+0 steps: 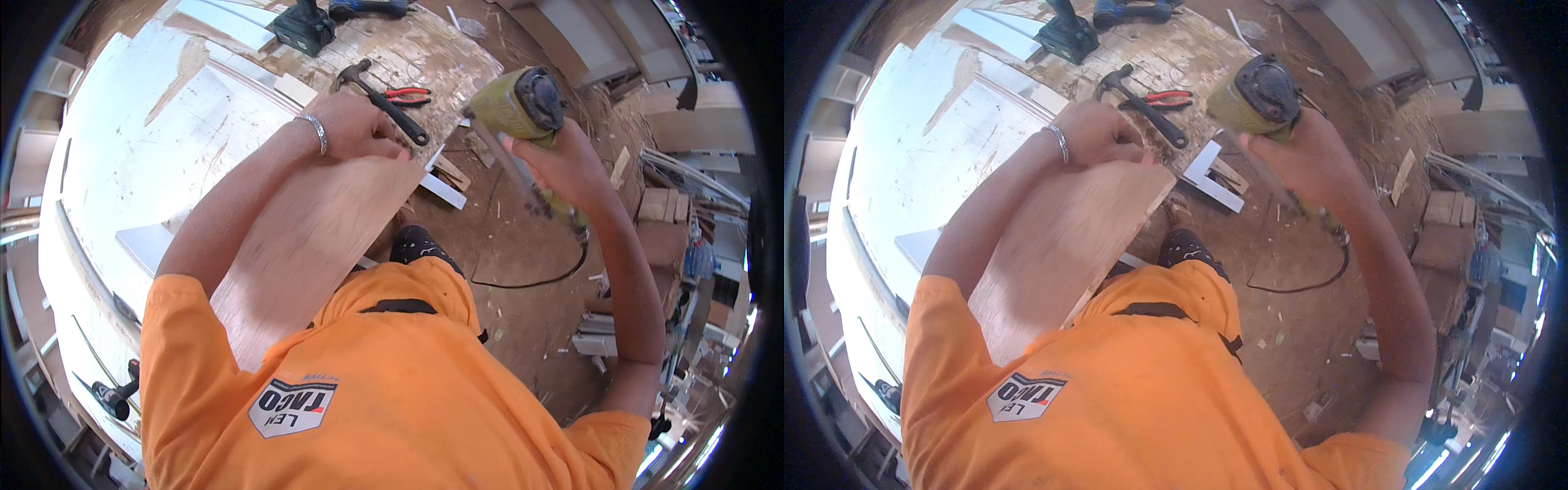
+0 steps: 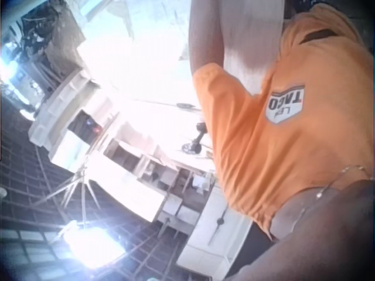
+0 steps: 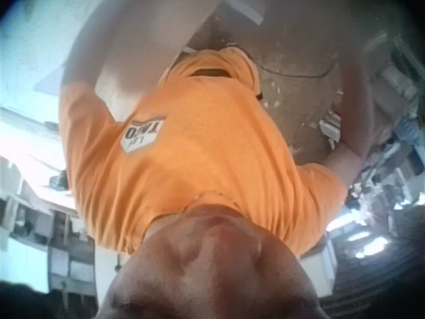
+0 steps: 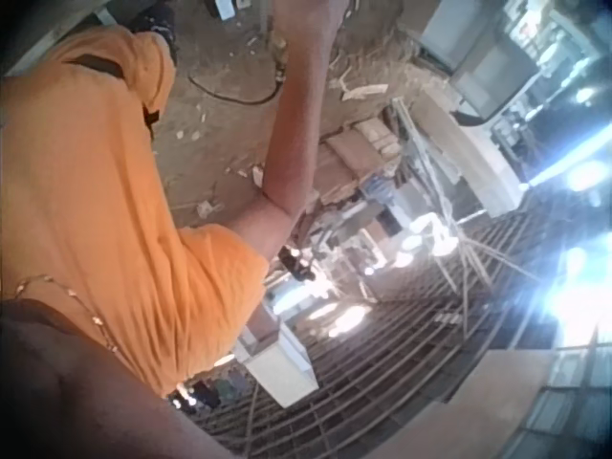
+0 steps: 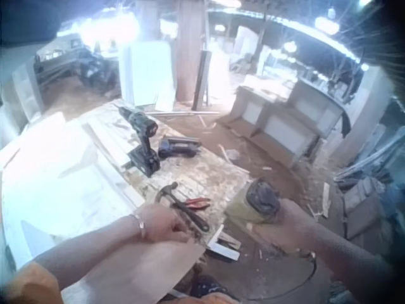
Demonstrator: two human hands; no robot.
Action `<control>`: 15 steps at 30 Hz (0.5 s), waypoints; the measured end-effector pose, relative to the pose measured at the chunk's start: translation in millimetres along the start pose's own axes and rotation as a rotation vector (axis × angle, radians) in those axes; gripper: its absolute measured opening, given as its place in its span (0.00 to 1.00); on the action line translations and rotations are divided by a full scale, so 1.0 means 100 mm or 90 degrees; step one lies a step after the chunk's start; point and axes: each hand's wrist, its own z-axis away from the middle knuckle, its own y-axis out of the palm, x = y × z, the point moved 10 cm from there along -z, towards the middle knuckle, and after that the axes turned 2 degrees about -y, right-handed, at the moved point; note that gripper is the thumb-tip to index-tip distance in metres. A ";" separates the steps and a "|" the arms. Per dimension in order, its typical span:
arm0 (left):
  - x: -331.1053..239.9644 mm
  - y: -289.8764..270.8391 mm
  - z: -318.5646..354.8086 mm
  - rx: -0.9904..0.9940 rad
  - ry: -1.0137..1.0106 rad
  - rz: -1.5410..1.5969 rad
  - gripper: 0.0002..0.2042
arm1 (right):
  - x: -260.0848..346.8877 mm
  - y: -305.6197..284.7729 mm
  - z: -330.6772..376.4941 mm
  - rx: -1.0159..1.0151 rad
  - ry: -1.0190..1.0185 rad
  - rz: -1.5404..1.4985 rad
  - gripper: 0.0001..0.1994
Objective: The person aligns a piece of plywood against a white wooden structure, uses a nail gun to secure it, and then prepares a power drill with a screw.
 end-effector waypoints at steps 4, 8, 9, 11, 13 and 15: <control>0.08 0.03 -0.03 0.011 -0.018 0.000 0.23 | -0.10 -0.01 -0.87 0.077 -0.162 0.135 0.28; 0.00 0.02 -0.10 0.057 -0.004 -0.024 0.25 | -0.43 0.37 -1.88 -0.039 -0.459 0.211 0.36; 0.01 0.07 -0.08 0.044 0.023 -0.035 0.26 | -0.47 0.51 -2.14 -0.018 -0.451 0.250 0.38; 0.02 0.09 -0.07 0.037 0.056 -0.047 0.26 | -0.54 0.77 -2.61 0.026 -0.427 0.326 0.42; -0.03 0.13 -0.08 0.041 0.076 -0.035 0.26 | -0.71 0.95 -2.96 -0.023 -0.477 0.381 0.39; -0.01 0.14 -0.13 0.062 0.049 0.009 0.28 | -0.89 1.10 -3.19 0.016 -0.454 0.363 0.40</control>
